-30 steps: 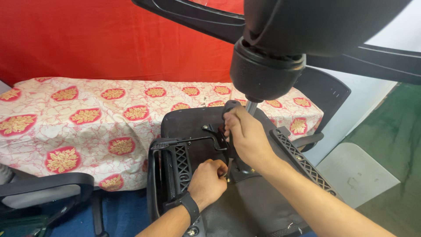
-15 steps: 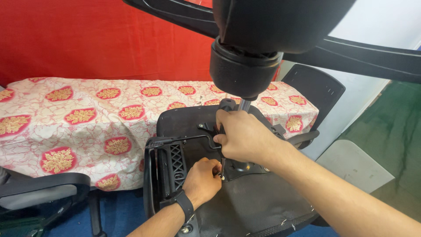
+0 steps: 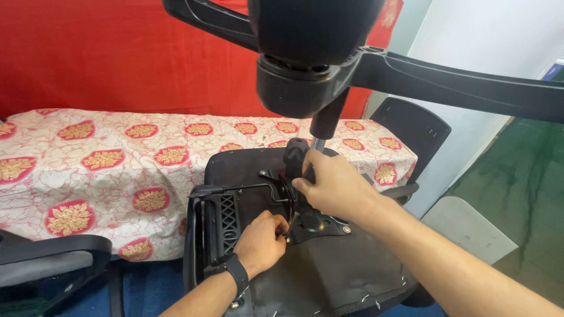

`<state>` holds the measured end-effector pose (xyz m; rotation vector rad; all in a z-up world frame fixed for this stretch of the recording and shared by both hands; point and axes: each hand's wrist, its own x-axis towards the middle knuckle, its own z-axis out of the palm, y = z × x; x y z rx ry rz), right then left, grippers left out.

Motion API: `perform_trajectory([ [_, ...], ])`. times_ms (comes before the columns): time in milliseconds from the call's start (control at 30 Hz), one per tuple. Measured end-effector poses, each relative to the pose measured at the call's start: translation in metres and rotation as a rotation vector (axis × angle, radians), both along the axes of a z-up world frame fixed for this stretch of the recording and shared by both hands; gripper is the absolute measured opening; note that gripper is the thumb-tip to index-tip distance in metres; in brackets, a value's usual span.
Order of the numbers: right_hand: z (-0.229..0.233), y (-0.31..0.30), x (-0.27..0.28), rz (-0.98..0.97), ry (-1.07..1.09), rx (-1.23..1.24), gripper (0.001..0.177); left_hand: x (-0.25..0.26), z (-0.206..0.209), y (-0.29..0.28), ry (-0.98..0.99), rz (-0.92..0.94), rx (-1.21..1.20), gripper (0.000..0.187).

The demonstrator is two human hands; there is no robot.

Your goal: The person uses a screwdriver to remove screws from the underside of an office chair seat. They detach the armrests and the central mounting plate, placing the removed screws and parts on the seat.

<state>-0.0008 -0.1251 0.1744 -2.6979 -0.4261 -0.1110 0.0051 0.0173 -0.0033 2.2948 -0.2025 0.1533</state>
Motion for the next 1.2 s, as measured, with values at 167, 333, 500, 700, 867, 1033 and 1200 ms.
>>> perform_trajectory([
  [167, 0.017, -0.049, 0.008, -0.045, 0.033, 0.185, 0.024, -0.001, 0.003, -0.005, 0.016, 0.043, -0.024, 0.016],
  [333, 0.018, -0.093, 0.014, -0.156, 0.020, 0.146, 0.026, -0.001, 0.009, -0.036, -0.257, 0.019, 0.188, 0.013],
  [500, 0.007, -0.128, 0.023, -0.064, 0.018, 0.165, 0.025, 0.004, 0.006, -0.091, -0.317, -0.138, 0.144, 0.020],
  [700, -0.016, -0.157, 0.046, 0.170, -0.237, 0.069, 0.024, 0.019, -0.010, -0.129, -0.371, -0.107, 0.101, 0.032],
  [867, -0.021, -0.162, 0.051, 0.158, -0.125, 0.098, 0.023, 0.026, -0.015, -0.138, -0.296, -0.052, 0.097, 0.030],
  [1033, -0.011, -0.161, 0.046, 0.106, 0.031, 0.120, 0.023, 0.025, -0.015, -0.142, -0.227, 0.014, 0.100, 0.020],
  [1200, -0.011, -0.163, 0.051, 0.319, -0.120, 0.113, 0.026, 0.023, -0.015, -0.143, -0.270, 0.010, 0.084, 0.016],
])
